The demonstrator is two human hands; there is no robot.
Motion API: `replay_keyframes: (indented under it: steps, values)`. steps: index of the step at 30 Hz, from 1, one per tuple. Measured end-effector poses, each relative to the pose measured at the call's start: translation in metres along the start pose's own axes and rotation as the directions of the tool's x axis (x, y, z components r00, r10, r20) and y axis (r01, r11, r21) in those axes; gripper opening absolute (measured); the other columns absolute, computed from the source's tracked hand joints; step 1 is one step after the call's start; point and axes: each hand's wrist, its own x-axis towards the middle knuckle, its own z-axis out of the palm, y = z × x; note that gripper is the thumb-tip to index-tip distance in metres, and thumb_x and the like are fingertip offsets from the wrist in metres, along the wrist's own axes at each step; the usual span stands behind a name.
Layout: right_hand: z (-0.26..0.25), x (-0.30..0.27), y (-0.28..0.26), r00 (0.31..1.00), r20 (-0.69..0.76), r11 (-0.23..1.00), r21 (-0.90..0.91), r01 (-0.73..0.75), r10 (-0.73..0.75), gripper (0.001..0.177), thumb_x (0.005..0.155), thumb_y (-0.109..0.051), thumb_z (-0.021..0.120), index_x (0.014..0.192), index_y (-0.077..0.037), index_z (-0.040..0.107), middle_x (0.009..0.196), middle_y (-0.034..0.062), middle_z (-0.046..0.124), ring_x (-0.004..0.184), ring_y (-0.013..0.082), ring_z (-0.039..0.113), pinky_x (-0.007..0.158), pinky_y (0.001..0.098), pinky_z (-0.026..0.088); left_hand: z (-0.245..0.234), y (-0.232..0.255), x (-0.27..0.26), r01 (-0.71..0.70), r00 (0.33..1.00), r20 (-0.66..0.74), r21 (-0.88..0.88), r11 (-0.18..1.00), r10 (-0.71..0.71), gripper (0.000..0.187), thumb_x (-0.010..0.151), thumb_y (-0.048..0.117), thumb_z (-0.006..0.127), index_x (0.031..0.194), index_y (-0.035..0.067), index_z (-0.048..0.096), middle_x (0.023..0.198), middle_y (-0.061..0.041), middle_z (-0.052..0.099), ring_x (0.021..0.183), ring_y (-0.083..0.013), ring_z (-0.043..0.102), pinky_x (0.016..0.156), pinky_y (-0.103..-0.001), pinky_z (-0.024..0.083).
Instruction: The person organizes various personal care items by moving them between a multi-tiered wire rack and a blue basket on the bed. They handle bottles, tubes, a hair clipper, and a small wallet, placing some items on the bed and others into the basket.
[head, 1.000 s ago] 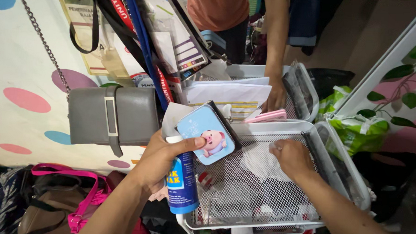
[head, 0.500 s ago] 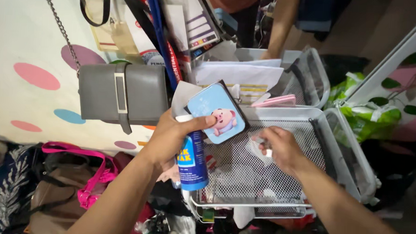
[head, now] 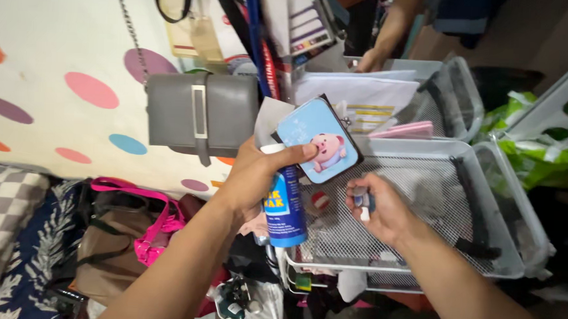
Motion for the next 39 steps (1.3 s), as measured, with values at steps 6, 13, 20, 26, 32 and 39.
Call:
replay_keyframes:
  steps: [6, 13, 20, 26, 32, 39]
  values:
    - [0.004, 0.0, 0.005, 0.998, 0.025, 0.998, 0.002, 0.062, -0.062, 0.022, 0.095, -0.019, 0.057, 0.102, 0.0, 0.066, 0.089, 0.0082, 0.068, 0.073, 0.0166, 0.064, 0.062, 0.0272, 0.053, -0.011, 0.005, -0.009, -0.014, 1.0, -0.021, 0.027, 1.0, 0.014, 0.04, 0.077, 0.012, 0.081, 0.111, -0.004, 0.069, 0.097, -0.012, 0.076, 0.082, -0.0203, 0.074, 0.076, -0.037, 0.062]
    - [0.02, -0.014, 0.012, 0.9, 0.0, 0.456, -0.862, 0.22, -0.435, 0.03, 0.094, -0.029, 0.066, 0.109, -0.006, 0.08, 0.078, 0.0135, 0.072, 0.063, 0.0203, 0.058, 0.061, 0.036, 0.05, -0.021, 0.008, -0.017, -0.021, 1.0, -0.017, 0.014, 1.0, 0.021, 0.041, 0.077, 0.013, 0.081, 0.113, -0.002, 0.069, 0.102, -0.012, 0.076, 0.086, -0.0193, 0.074, 0.08, -0.035, 0.061]
    - [0.025, -0.006, 0.016, 0.612, 0.395, -0.201, -0.91, 0.362, -0.685, 0.038, 0.092, -0.025, 0.063, 0.117, 0.003, 0.069, 0.089, 0.0253, 0.071, 0.082, 0.0435, 0.069, 0.075, 0.0511, 0.054, -0.027, 0.012, -0.026, -0.009, 0.999, -0.043, 0.037, 0.999, 0.011, 0.044, 0.075, 0.015, 0.082, 0.113, -0.002, 0.069, 0.1, -0.012, 0.076, 0.085, -0.0189, 0.074, 0.076, -0.036, 0.061]
    - [0.005, 0.016, 0.009, 0.736, 0.316, -0.249, -0.947, 0.204, -0.599, 0.032, 0.098, -0.026, 0.056, 0.11, 0.001, 0.068, 0.096, 0.0275, 0.071, 0.092, 0.0453, 0.069, 0.085, 0.0532, 0.054, -0.033, 0.014, -0.033, 0.036, 0.998, -0.043, 0.026, 0.999, -0.035, 0.045, 0.074, 0.015, 0.083, 0.114, -0.001, 0.07, 0.099, -0.011, 0.076, 0.082, -0.0188, 0.072, 0.072, -0.037, 0.06]
    - [0.008, 0.021, 0.011, 0.738, 0.304, -0.239, -0.951, 0.196, -0.602, 0.03, 0.095, -0.024, 0.057, 0.106, 0.001, 0.069, 0.095, 0.0268, 0.072, 0.093, 0.0448, 0.069, 0.086, 0.0533, 0.054, -0.034, 0.016, -0.037, 0.026, 1.0, -0.012, -0.016, 1.0, -0.026, 0.045, 0.075, 0.015, 0.083, 0.115, -0.001, 0.069, 0.1, -0.011, 0.077, 0.083, -0.018, 0.075, 0.075, -0.035, 0.063]
    - [0.024, -0.013, 0.012, 0.704, 0.199, -0.029, -0.969, 0.246, -0.682, 0.031, 0.093, -0.028, 0.063, 0.108, -0.003, 0.074, 0.091, 0.0245, 0.074, 0.09, 0.0441, 0.07, 0.08, 0.0502, 0.055, -0.038, 0.013, -0.049, 0.003, 1.0, -0.027, -0.03, 1.0, -0.004, 0.044, 0.075, 0.013, 0.083, 0.114, -0.002, 0.069, 0.098, -0.013, 0.076, 0.078, -0.0203, 0.073, 0.068, -0.038, 0.061]
